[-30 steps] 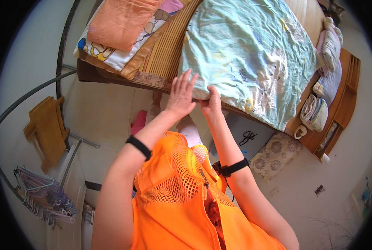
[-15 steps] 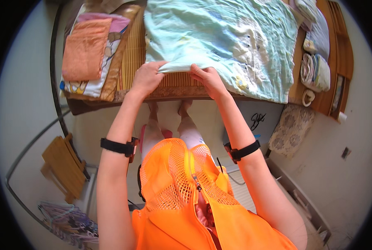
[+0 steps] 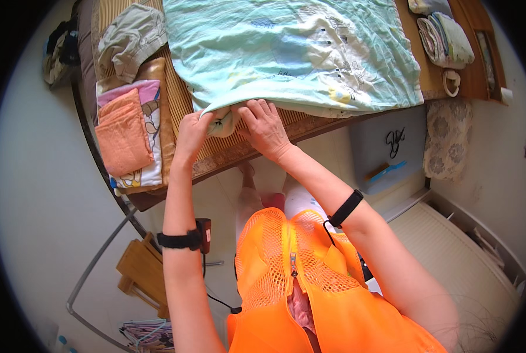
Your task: The person folds a light green patterned duvet on a bed. They repeatedly unfold and refold the duvet, smooth it out, and adjust its position before completing a final fold.
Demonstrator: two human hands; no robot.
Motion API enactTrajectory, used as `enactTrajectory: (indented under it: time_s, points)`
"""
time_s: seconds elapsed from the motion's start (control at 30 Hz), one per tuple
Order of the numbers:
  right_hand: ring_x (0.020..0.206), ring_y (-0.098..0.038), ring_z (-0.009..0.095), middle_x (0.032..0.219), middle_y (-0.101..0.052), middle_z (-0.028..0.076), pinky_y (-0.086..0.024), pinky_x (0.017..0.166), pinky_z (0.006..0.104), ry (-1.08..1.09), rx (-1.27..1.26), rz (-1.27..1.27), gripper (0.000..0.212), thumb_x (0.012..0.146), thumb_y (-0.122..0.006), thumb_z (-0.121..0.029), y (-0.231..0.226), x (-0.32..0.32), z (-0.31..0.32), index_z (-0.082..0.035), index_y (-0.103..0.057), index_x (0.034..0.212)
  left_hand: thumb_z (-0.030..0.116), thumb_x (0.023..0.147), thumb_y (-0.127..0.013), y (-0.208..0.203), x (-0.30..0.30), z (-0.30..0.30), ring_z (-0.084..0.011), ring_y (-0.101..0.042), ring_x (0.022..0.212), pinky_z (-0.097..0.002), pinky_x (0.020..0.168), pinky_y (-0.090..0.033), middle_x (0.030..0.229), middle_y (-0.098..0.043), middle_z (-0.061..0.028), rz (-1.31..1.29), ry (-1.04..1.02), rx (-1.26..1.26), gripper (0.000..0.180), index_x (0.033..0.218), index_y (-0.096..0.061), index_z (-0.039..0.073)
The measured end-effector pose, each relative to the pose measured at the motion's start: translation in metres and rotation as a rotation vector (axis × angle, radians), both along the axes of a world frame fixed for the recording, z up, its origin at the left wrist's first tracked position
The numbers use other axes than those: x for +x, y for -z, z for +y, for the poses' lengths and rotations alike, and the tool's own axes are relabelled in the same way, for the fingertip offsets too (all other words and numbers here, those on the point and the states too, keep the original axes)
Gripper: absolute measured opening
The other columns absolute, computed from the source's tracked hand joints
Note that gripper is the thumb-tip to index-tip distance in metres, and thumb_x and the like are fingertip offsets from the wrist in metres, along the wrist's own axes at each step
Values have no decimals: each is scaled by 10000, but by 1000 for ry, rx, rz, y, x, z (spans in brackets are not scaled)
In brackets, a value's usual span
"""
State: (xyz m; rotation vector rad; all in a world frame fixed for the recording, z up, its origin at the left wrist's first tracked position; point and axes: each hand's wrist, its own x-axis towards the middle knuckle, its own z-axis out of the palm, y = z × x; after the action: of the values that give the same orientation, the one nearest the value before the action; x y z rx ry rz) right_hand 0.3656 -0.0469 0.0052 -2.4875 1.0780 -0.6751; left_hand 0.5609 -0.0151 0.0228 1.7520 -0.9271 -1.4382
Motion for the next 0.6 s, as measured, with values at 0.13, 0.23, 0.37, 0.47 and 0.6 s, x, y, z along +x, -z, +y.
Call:
enactTrajectory:
  time_s: [0.13, 0.23, 0.37, 0.47, 0.6]
  points:
    - [1030, -559, 275, 1052, -584, 93, -429, 892, 392, 27, 14, -1, 418, 656, -717, -121, 12, 8, 6, -108, -589, 1053, 234, 915, -517, -15, -13, 1, -85, -594, 742, -246, 655, -464, 891, -684, -22, 113, -188, 9, 336, 1034, -693, -28]
    - [955, -601, 281, 955, -621, 89, -456, 877, 404, 89, -193, 91, 325, 624, -675, -108, 18, 13, 12, -100, -652, 949, 241, 915, -526, -19, -23, 0, -90, -597, 753, -249, 676, -470, 885, -683, -34, 136, -259, -6, 341, 1034, -687, -35]
    - [882, -622, 311, 898, -624, 128, -502, 795, 414, 78, 112, -105, 346, 655, -654, -108, 24, 13, 27, -85, -644, 1000, 168, 871, -590, -22, -27, 1, -156, -616, 873, -280, 779, -471, 949, -697, -68, -230, -143, 34, 275, 1081, -682, 16]
    - [888, -634, 354, 996, -632, 199, -530, 724, 436, 104, 313, -245, 339, 728, -611, -95, 24, 19, 71, -53, -629, 1064, 53, 751, -658, -17, -48, 21, -232, -585, 1052, -340, 890, -442, 1097, -675, -58, -859, -9, -646, 391, 1142, -664, 67]
    - [957, -632, 339, 1029, -659, 167, -515, 790, 437, -125, 600, 133, 296, 787, -568, -98, 44, 15, 105, -80, -633, 1076, -85, 675, -587, 32, -51, 56, -275, -534, 1128, -400, 952, -416, 1271, -598, -55, -890, 535, -388, 559, 1202, -638, 93]
